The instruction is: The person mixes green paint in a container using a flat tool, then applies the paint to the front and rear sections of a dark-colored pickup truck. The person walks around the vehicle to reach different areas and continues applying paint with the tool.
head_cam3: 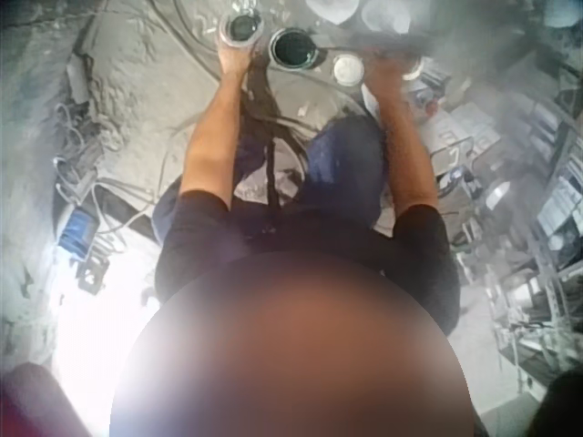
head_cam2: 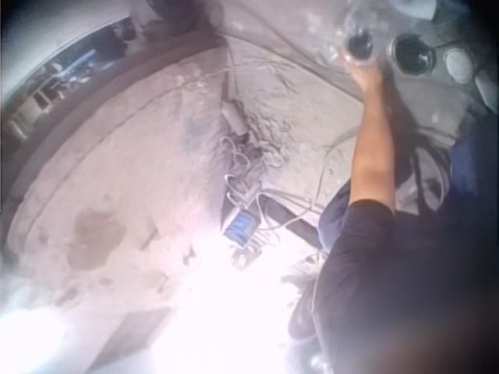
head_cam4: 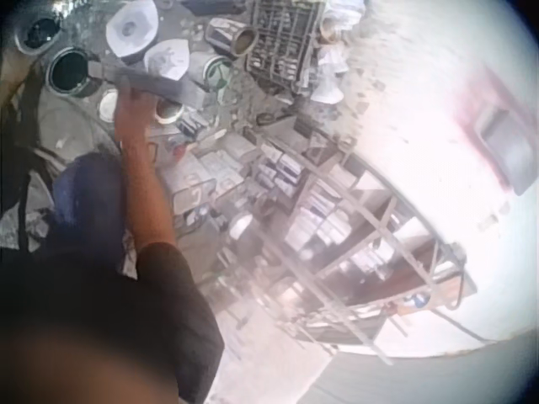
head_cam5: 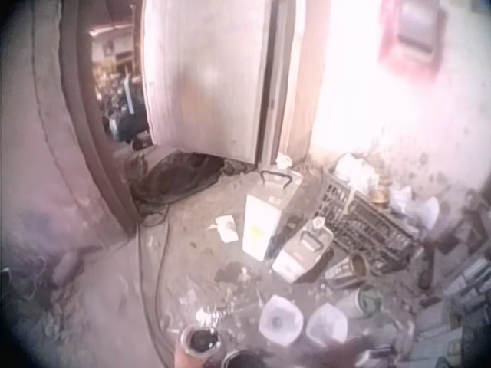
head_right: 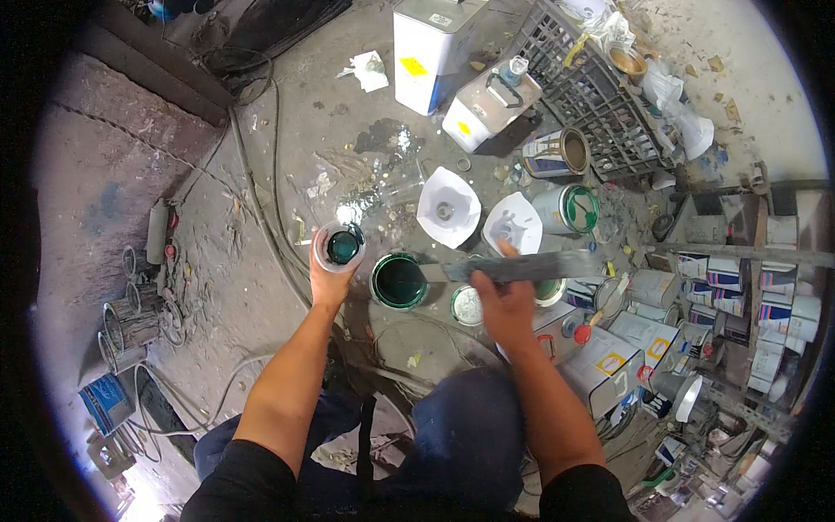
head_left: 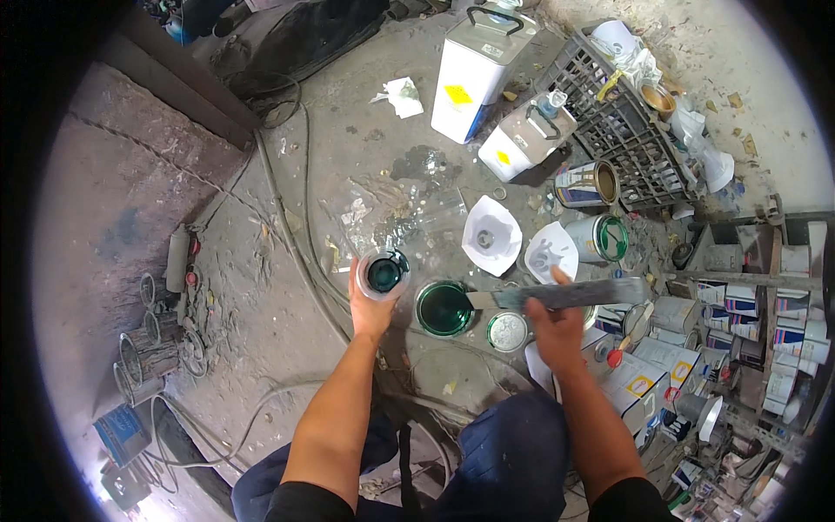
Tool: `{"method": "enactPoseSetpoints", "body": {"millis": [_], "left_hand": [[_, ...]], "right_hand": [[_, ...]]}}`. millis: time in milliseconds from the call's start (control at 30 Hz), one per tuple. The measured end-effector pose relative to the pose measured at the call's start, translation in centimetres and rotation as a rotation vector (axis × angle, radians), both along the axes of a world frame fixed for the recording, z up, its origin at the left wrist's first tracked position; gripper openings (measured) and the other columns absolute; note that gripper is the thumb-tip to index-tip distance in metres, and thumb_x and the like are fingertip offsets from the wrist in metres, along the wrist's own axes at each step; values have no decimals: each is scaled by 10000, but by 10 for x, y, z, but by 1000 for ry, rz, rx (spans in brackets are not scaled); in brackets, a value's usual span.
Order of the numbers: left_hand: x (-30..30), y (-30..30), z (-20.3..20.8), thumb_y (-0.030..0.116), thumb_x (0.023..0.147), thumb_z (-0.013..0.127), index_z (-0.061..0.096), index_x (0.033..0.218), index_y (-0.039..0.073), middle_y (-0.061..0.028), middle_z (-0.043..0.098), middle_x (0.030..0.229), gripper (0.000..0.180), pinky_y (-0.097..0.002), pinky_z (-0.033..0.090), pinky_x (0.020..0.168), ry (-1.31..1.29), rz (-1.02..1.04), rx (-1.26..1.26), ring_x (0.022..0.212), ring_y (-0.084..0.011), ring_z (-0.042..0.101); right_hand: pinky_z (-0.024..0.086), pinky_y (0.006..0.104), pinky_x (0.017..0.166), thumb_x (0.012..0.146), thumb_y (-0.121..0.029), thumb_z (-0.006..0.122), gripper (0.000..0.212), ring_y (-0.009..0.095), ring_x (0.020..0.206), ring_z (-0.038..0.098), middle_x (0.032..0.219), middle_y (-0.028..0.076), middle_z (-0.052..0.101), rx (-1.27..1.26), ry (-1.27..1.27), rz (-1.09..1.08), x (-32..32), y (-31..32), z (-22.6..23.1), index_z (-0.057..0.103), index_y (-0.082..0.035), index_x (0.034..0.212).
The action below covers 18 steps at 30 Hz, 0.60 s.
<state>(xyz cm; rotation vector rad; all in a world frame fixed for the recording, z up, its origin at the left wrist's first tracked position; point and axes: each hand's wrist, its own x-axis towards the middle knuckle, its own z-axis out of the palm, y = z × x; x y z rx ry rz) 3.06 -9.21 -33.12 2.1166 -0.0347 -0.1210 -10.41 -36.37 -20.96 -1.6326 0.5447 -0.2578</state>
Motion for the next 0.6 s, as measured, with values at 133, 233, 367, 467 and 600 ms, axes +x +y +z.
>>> {"method": "enactPoseSetpoints", "body": {"millis": [133,233,367,467,600], "left_hand": [[-7,7,1,154,673,888,461,1352,-10,-135,539,1336,819,-352,421,1064,-125,39,80,1232,-260,538],[-12,8,12,132,689,874,459,1353,-14,-143,535,1336,797,-353,421,1064,-54,106,-63,1237,-251,533],[-12,15,21,120,698,865,453,1362,-13,-147,529,1351,792,-356,410,1076,-99,147,-48,1250,-255,524],[-11,24,19,144,691,862,469,1361,-16,-167,509,1375,793,-377,374,1119,-89,162,-33,1295,-300,491],[-15,33,24,142,688,863,469,1359,-15,-181,490,1405,794,-393,357,1134,-81,201,-1,1341,-325,453]], "right_hand": [[500,305,838,910,-89,659,523,204,942,644,1105,119,646,-379,56,284,27,25,-8,473,10,1389],[473,380,908,895,-155,687,535,256,1004,628,1154,166,628,-495,8,321,33,33,-26,500,33,1360],[514,349,873,920,-117,661,568,224,995,633,1163,144,610,-340,90,271,32,29,-45,421,23,1416],[556,327,837,931,-80,639,605,197,997,634,1150,121,604,101,157,108,30,19,-43,353,10,1457],[602,339,812,926,-20,624,646,201,993,635,1161,118,580,333,144,-116,18,-6,-30,290,2,1478]]}}
